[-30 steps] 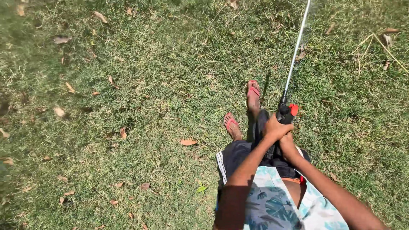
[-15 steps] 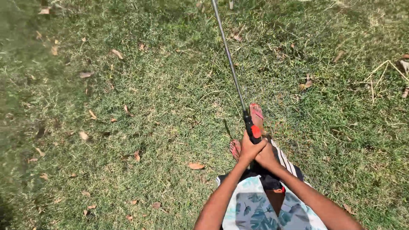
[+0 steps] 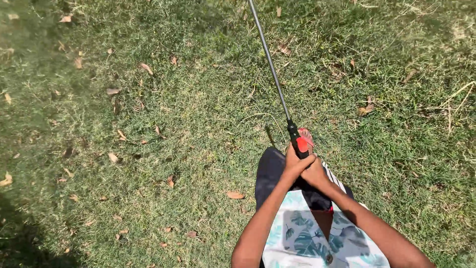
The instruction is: The person is using a pressurized sprayer wand to spray liquid onto grass and around tree trunks.
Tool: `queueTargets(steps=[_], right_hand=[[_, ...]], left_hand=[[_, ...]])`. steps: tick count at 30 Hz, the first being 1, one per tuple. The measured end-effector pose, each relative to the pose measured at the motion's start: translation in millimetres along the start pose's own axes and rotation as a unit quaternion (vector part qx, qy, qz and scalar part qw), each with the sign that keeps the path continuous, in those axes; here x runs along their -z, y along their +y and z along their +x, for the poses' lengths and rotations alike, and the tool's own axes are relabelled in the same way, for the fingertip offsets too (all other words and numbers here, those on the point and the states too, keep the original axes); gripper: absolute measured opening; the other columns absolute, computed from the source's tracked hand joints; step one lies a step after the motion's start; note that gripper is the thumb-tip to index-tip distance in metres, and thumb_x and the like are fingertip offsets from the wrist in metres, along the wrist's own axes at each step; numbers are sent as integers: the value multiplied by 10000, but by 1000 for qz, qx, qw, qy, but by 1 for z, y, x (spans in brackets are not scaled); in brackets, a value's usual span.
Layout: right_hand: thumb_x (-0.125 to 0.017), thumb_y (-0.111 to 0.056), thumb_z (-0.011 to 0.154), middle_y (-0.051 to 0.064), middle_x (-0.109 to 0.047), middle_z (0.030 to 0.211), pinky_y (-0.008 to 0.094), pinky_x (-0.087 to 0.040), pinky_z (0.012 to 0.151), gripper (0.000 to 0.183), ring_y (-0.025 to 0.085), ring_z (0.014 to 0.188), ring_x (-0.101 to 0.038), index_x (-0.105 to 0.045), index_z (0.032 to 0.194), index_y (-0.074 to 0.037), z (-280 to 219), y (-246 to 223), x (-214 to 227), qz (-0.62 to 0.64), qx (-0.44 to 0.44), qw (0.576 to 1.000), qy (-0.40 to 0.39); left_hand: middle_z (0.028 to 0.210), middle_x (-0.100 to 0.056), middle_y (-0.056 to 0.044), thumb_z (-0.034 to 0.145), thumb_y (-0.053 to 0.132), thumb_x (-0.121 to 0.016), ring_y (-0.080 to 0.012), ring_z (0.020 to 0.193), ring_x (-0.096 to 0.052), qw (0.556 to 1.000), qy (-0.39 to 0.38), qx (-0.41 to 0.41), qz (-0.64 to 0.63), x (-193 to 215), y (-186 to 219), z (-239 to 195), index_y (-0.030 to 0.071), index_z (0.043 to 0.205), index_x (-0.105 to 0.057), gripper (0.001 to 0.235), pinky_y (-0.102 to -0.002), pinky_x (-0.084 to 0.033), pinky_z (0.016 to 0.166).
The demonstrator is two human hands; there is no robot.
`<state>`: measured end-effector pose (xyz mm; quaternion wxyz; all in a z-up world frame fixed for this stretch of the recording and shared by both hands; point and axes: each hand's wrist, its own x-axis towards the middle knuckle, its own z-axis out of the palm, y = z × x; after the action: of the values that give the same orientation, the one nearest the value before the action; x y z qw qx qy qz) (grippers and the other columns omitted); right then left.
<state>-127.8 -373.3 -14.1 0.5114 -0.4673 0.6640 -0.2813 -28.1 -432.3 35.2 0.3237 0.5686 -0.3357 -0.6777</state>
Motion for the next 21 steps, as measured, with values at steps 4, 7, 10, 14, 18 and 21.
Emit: queueTargets(steps=[4, 7, 10, 14, 18, 21], right_hand=[[-670, -153, 789, 190, -733, 789, 413, -552, 679, 235, 269, 733, -704, -658, 933, 33, 24, -7, 19, 5, -42, 999, -14], [-634, -159, 817, 235, -715, 835, 443, -558, 698, 256, 365, 784, -665, -654, 984, 34, 39, 22, 5, 63, -64, 995, -39], [-695, -190, 773, 303, -670, 948, 507, -522, 753, 336, 458, 872, -650, -665, 998, 57, 70, 50, -14, -132, 8, 991, -25], [-651, -247, 814, 268, -707, 980, 478, -555, 837, 346, 417, 954, -699, -659, 1036, 19, 107, 20, -38, -136, -113, 977, -121], [-638, -203, 760, 259, -680, 978, 481, -526, 800, 470, 425, 935, -669, -568, 1171, 13, 170, -68, -54, -77, -93, 990, -74], [-641, -226, 800, 242, -696, 929, 465, -544, 798, 360, 390, 892, -681, -621, 1066, 15, 204, -94, -77, -119, -73, 984, -108]], left_hand=[[1183, -591, 26, 749, 134, -788, -108, 1084, -579, 994, -17, -103, -20, -13, -19, 31, 88, 1350, -494, 671, -291, -484, 969], [1041, -574, -3, 749, 127, -803, -132, 930, -570, 999, -2, -39, -15, 0, -47, 49, 59, 1236, -529, 562, -312, -513, 842], [985, -567, -18, 775, 124, -794, -141, 853, -566, 994, 4, 74, -82, 22, -41, 75, 61, 1203, -538, 503, -315, -497, 754], [960, -616, 17, 772, 111, -758, -103, 841, -603, 976, 5, 130, -177, 61, -28, 103, 93, 1146, -582, 414, -272, -500, 732], [866, -608, 8, 786, 114, -767, -120, 766, -601, 981, -3, 94, -171, 107, 46, 156, 77, 1025, -591, 299, -289, -500, 681], [839, -603, 48, 756, 117, -758, -84, 750, -602, 973, -17, 123, -195, 143, 91, 167, 152, 984, -580, 292, -271, -497, 681]])
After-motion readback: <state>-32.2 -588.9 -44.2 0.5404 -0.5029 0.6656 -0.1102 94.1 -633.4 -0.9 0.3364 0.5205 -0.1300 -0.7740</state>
